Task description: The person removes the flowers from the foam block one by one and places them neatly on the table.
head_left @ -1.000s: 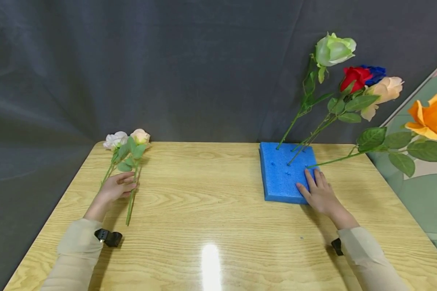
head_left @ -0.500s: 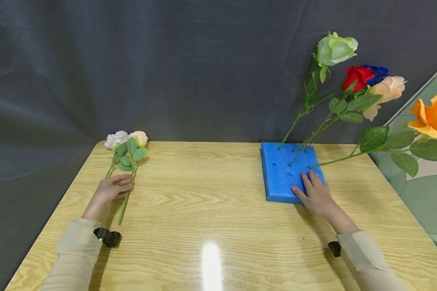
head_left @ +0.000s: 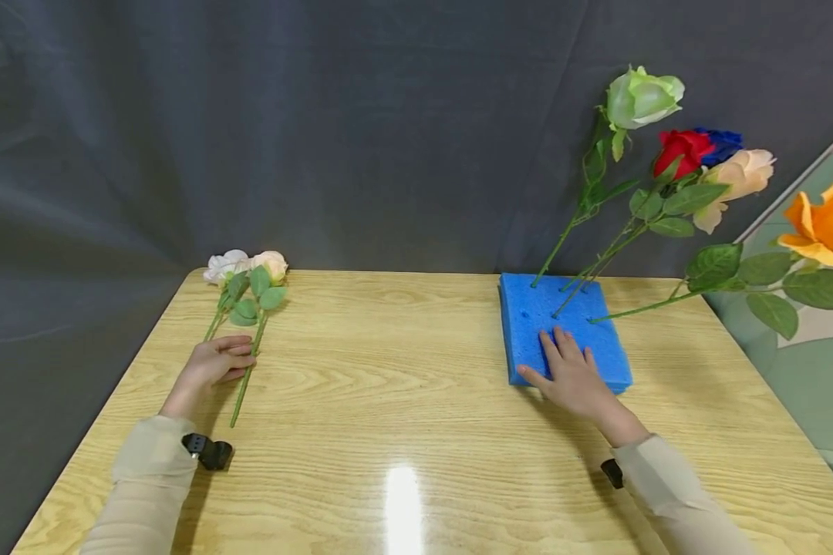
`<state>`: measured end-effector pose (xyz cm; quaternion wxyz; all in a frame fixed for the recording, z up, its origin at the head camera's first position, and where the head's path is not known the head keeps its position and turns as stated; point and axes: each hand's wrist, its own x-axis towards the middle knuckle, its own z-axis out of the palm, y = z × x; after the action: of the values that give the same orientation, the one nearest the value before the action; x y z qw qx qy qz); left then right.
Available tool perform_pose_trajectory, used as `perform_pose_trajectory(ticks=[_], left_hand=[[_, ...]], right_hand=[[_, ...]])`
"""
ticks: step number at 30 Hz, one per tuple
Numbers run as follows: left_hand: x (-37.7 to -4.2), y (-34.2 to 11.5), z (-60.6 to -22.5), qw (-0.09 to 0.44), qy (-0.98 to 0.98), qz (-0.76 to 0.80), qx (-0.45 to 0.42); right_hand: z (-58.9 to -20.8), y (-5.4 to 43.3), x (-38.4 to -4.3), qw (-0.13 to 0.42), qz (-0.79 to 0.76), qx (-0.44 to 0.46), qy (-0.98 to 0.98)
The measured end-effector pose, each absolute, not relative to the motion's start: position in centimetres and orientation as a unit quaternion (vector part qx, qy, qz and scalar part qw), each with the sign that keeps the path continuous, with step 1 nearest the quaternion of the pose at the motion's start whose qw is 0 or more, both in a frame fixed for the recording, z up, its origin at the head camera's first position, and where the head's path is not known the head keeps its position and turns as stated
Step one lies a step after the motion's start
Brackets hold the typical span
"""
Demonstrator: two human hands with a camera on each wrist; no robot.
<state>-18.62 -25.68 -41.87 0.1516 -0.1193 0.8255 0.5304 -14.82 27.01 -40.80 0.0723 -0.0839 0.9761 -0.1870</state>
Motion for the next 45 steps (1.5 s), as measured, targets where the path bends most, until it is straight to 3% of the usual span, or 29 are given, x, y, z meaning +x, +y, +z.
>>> perform_pose_trajectory(ticks=[15,25,32,45], left_hand=[[-18.6,-25.8,-41.6,0.153,0.818,0.541,-0.124],[-18.9,-24.8,-40.6,0.083,0.826,0.546,-0.118],[-19.2,-21.6,-39.7,0.080,0.829,0.547,-0.082],[-19.6,-13.2,-39.0,0.126,0.799,0.588,0.005]], right_hand=[[-41.6,23.9,-15.5,0.080,-0.152,-0.006,0.985],[-41.2,23.7,-15.3,0.076,-0.156,-0.013,0.985],[-41.4,24.5,-14.9,0.056,-0.177,-0.032,0.982],[-41.3,26.5,-13.5,0.043,-0.203,-0.080,0.975]])
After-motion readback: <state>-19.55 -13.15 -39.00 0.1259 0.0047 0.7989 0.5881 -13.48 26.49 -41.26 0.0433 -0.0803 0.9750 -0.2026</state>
